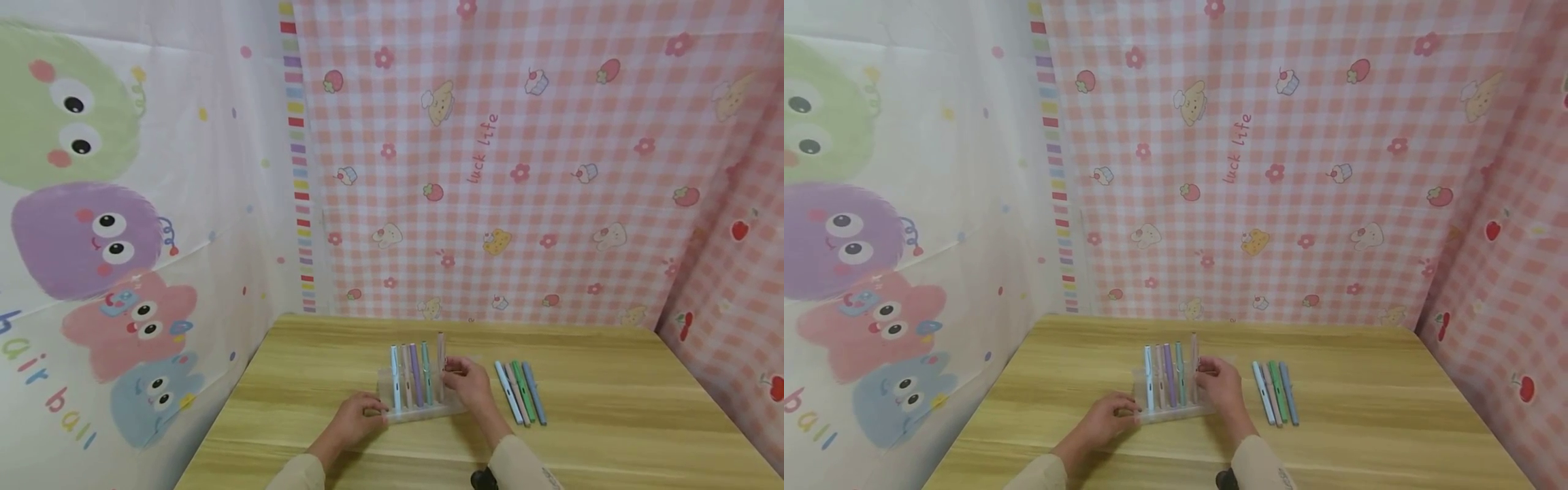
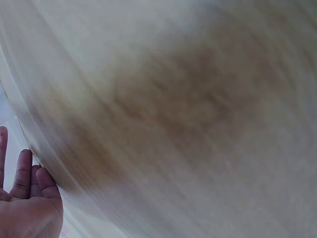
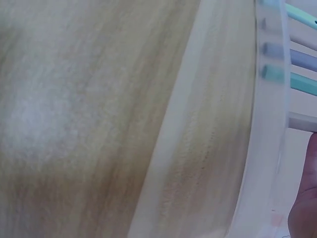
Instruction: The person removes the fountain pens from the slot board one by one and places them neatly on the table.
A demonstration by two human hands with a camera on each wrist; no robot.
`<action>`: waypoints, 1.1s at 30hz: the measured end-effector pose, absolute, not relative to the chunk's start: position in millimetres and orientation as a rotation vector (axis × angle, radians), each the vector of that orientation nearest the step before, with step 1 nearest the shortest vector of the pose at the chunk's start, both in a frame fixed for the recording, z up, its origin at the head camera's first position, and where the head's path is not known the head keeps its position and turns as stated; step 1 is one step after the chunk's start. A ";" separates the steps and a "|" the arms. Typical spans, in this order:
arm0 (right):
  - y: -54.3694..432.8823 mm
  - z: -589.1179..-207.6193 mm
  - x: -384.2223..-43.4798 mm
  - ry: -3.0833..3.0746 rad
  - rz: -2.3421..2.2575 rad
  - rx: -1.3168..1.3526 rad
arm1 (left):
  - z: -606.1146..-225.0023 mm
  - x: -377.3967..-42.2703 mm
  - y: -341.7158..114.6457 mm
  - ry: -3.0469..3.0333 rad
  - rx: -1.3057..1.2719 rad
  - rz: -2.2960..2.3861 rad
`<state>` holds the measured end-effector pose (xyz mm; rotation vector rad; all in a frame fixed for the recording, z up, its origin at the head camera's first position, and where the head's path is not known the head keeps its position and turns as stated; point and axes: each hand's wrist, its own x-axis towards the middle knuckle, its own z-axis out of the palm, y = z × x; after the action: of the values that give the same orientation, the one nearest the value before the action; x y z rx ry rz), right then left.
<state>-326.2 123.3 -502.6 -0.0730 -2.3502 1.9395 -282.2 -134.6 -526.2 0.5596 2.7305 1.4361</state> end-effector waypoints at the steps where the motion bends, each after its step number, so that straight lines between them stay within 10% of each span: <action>1: 123.9 -501.7 -326.0 -2.330 1.955 -0.078 | -526.6 -282.2 -134.6 2.730 0.556 1.434; 33: 237.9 -483.1 -325.0 -2.272 1.966 -0.336 | -530.6 -281.1 -136.0 2.711 0.549 1.488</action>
<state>-325.0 237.9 -483.1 -0.3360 -2.2725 1.9658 -281.1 -136.0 -530.6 0.5488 2.7109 1.4877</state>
